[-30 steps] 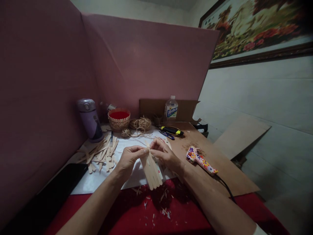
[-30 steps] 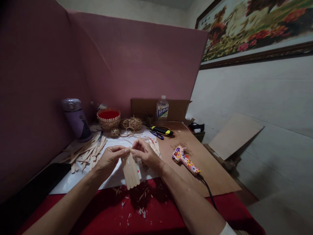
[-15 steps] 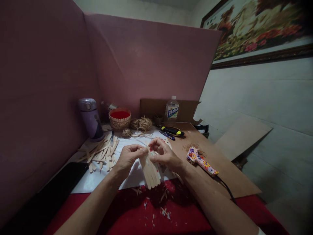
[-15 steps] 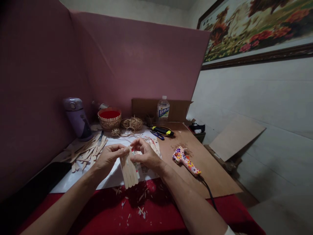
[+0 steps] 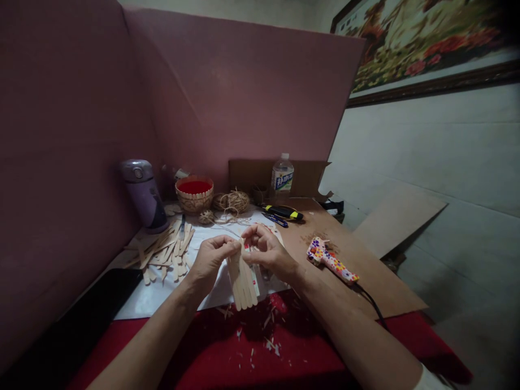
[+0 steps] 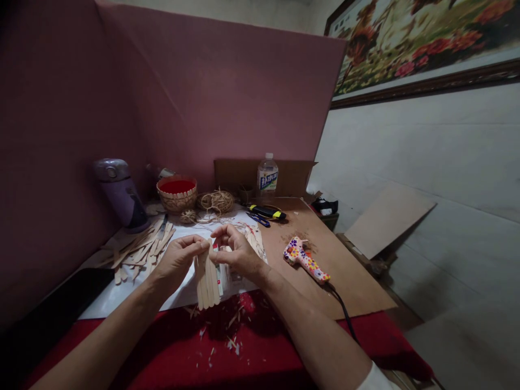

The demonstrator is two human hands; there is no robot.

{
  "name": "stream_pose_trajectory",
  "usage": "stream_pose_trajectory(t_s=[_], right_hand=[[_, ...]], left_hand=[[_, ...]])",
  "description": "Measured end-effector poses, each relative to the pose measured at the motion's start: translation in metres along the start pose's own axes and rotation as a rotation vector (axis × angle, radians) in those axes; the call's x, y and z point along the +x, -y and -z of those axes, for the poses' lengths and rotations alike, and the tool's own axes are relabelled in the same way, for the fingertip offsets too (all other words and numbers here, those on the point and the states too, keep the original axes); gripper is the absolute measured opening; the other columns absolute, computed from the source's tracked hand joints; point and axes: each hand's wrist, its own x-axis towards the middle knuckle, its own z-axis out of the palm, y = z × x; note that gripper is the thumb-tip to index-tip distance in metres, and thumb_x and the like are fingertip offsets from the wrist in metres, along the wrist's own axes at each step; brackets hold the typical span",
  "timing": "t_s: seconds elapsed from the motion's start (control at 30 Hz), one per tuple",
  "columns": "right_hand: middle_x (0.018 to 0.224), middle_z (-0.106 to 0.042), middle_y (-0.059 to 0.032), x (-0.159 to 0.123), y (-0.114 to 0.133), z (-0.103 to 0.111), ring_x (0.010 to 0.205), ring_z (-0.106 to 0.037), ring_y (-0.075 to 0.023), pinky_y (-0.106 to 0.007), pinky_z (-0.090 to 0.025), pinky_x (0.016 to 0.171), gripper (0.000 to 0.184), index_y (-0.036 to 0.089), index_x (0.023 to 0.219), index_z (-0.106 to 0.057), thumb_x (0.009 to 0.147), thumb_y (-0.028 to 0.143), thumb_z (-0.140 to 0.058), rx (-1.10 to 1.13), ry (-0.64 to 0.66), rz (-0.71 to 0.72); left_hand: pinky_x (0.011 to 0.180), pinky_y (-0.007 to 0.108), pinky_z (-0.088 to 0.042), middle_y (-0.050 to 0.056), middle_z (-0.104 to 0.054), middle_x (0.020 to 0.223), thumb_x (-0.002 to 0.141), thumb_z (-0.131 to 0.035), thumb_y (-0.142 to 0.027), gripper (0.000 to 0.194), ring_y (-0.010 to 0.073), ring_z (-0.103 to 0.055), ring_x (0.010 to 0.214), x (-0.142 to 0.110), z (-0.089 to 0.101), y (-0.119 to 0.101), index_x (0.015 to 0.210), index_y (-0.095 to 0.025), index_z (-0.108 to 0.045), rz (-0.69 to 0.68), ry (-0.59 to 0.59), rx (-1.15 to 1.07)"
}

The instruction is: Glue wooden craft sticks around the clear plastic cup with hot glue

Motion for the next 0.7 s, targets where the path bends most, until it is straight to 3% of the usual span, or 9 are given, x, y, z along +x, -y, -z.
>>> stream_pose_trajectory(t_s=[0.33,0.53,0.7], right_hand=[[0.077,-0.053,0.0029,-0.0005,0.0,0.0003,0.064,-0.045,-0.0102,-0.022,-0.034,0.055,0.034,0.022,0.096,-0.053,0.07,0.027,-0.074,0.009,-0.014,0.014],[0.078,-0.053,0.0031,0.0007,-0.0008,0.0029,0.061,-0.043,-0.009,-0.02,-0.033,0.05,0.037,0.023,0.096,-0.052,0.069,0.026,-0.076,0.044,-0.017,0.026],[0.08,-0.052,0.0027,-0.0001,-0.0014,0.0041,0.057,-0.04,-0.008,-0.02,-0.03,0.046,0.036,0.023,0.098,-0.053,0.069,0.025,-0.075,0.019,-0.019,0.033]], left_hand=[[0.057,0.023,-0.035,-0.001,-0.057,0.054,0.06,-0.082,-0.037,0.029,0.0095,-0.045,0.053,-0.0034,-0.0002,-0.0011,0.056,-0.014,-0.064,-0.011,0.037,-0.012],[0.065,0.026,-0.037,0.001,-0.062,0.061,0.071,-0.073,-0.035,0.023,0.0128,-0.049,0.062,-0.0026,0.0046,0.0005,0.061,-0.014,-0.069,-0.052,0.104,-0.01],[0.069,0.028,-0.038,0.002,-0.062,0.062,0.07,-0.068,-0.029,0.017,0.0155,-0.049,0.065,-0.0034,0.0041,-0.0027,0.06,-0.015,-0.068,-0.076,0.103,-0.004]])
